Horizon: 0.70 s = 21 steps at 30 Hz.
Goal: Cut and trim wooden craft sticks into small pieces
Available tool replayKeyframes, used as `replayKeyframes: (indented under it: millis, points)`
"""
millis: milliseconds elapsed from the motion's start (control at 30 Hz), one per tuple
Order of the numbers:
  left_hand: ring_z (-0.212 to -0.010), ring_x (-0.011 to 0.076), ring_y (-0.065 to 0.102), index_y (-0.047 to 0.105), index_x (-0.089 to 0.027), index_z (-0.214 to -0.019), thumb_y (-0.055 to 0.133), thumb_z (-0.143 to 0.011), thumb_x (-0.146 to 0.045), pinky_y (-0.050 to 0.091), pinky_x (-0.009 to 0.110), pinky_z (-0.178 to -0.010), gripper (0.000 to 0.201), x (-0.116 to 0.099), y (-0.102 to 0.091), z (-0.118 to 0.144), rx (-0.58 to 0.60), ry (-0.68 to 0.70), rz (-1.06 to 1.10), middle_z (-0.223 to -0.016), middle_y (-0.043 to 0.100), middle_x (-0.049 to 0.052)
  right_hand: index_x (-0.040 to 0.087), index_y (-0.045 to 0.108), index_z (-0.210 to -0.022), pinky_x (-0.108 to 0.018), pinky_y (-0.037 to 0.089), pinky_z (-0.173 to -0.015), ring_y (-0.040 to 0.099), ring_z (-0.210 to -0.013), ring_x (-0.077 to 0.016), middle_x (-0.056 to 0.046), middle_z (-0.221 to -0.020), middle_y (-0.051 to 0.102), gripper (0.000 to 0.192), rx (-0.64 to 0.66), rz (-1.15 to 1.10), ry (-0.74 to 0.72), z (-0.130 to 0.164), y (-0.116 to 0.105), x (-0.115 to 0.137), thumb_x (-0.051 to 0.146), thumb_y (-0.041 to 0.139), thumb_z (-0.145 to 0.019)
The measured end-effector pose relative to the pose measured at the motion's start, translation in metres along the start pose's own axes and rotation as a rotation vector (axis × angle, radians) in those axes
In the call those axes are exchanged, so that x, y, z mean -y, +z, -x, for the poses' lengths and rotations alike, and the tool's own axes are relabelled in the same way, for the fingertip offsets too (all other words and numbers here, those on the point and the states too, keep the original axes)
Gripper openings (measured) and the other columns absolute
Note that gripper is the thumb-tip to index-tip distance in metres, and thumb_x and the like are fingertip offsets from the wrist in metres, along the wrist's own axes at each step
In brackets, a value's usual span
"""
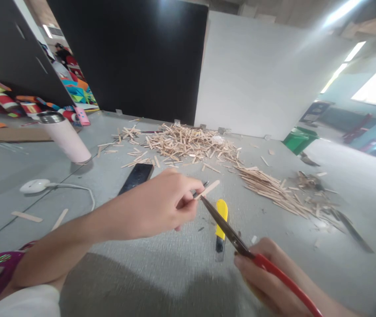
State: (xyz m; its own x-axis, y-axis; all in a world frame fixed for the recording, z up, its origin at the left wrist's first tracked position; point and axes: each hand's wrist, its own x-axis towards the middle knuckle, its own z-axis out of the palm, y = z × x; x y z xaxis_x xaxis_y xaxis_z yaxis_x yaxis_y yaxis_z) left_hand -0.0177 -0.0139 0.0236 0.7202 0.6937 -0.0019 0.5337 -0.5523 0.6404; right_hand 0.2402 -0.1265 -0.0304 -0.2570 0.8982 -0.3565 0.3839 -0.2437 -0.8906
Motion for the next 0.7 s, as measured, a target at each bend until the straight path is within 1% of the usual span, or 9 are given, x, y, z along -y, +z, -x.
replayKeyframes:
  millis: [67, 133, 233, 300, 400, 467, 567, 633, 700]
  points:
    - [-0.046, 0.0109, 0.053, 0.058, -0.023, -0.083, 0.051, -0.099, -0.02, 0.029, 0.026, -0.046, 0.018, 0.002, 0.003, -0.001, -0.031, 0.009, -0.083, -0.055, 0.057, -0.006, 0.025, 0.035, -0.059, -0.029, 0.019, -0.046, 0.027, -0.047, -0.0098, 0.007, -0.049, 0.032, 0.067, 0.061, 0.063, 0.04, 0.0, -0.002, 0.001, 0.076, 0.055, -0.098]
    - [-0.044, 0.0114, 0.042, 0.062, -0.023, -0.088, 0.049, -0.1, -0.019, 0.025, 0.028, -0.046, 0.018, 0.005, 0.005, -0.001, -0.053, 0.021, -0.168, -0.053, 0.052, -0.006, 0.025, 0.037, -0.055, -0.029, 0.02, -0.045, 0.029, -0.044, -0.0094, 0.007, -0.045, 0.035, 0.069, 0.12, 0.055, 0.106, 0.0, -0.004, 0.002, 0.078, 0.053, -0.096]
    - [-0.045, 0.0136, 0.036, 0.07, -0.022, -0.102, 0.046, -0.103, -0.019, 0.025, 0.031, -0.049, 0.025, 0.008, 0.008, -0.002, -0.088, 0.076, -0.308, -0.051, 0.043, -0.007, 0.024, 0.044, -0.056, -0.025, 0.025, -0.045, 0.035, -0.044, -0.009, 0.006, -0.047, 0.042, 0.068, 0.095, -0.031, 0.203, 0.0, -0.005, 0.001, 0.08, 0.056, -0.092]
    - [-0.048, 0.0149, 0.039, 0.073, -0.021, -0.109, 0.046, -0.103, -0.016, 0.027, 0.033, -0.053, 0.029, 0.009, 0.009, -0.002, -0.113, 0.14, -0.384, -0.053, 0.045, -0.005, 0.024, 0.046, -0.058, -0.023, 0.027, -0.043, 0.038, -0.043, -0.0089, 0.006, -0.049, 0.045, 0.066, 0.069, -0.085, 0.255, -0.002, -0.004, -0.003, 0.082, 0.061, -0.085]
    - [-0.055, 0.0166, 0.051, 0.076, -0.02, -0.118, 0.05, -0.101, -0.014, 0.033, 0.032, -0.058, 0.031, 0.01, 0.008, -0.004, -0.132, 0.211, -0.387, -0.064, 0.06, -0.001, 0.025, 0.042, -0.049, -0.022, 0.023, -0.035, 0.032, -0.034, -0.0073, 0.007, -0.04, 0.038, 0.069, 0.13, -0.168, 0.35, -0.007, -0.003, -0.012, 0.085, 0.06, -0.079]
    - [-0.06, 0.0177, 0.058, 0.077, -0.021, -0.119, 0.051, -0.101, -0.015, 0.037, 0.031, -0.061, 0.032, 0.01, 0.007, -0.005, -0.131, 0.21, -0.344, -0.071, 0.067, 0.002, 0.026, 0.039, -0.043, -0.021, 0.021, -0.031, 0.028, -0.029, -0.0059, 0.007, -0.034, 0.033, 0.071, 0.165, -0.249, 0.375, -0.011, -0.003, -0.018, 0.083, 0.059, -0.079]
    - [-0.066, 0.0192, 0.064, 0.079, -0.022, -0.113, 0.049, -0.104, -0.017, 0.042, 0.029, -0.065, 0.032, 0.013, 0.006, -0.007, -0.135, 0.206, -0.299, -0.074, 0.07, 0.004, 0.025, 0.039, -0.04, -0.019, 0.025, -0.03, 0.028, -0.024, -0.005, 0.006, -0.027, 0.031, 0.07, 0.23, -0.383, 0.326, -0.015, -0.005, -0.024, 0.079, 0.062, -0.079]
    - [-0.07, 0.0198, 0.066, 0.079, -0.022, -0.109, 0.05, -0.105, -0.018, 0.044, 0.029, -0.068, 0.03, 0.015, 0.006, -0.008, -0.154, 0.207, -0.279, -0.076, 0.071, 0.004, 0.025, 0.043, -0.042, -0.019, 0.028, -0.029, 0.028, -0.021, -0.0062, 0.005, -0.024, 0.033, 0.069, 0.294, -0.486, 0.282, -0.017, -0.006, -0.026, 0.078, 0.063, -0.08]
    - [-0.072, 0.02, 0.067, 0.079, -0.023, -0.105, 0.051, -0.105, -0.019, 0.045, 0.029, -0.07, 0.028, 0.016, 0.006, -0.009, -0.175, 0.199, -0.264, -0.079, 0.073, 0.005, 0.025, 0.046, -0.044, -0.019, 0.028, -0.026, 0.027, -0.02, -0.0073, 0.005, -0.024, 0.034, 0.068, 0.342, -0.575, 0.243, -0.018, -0.006, -0.029, 0.078, 0.063, -0.082]
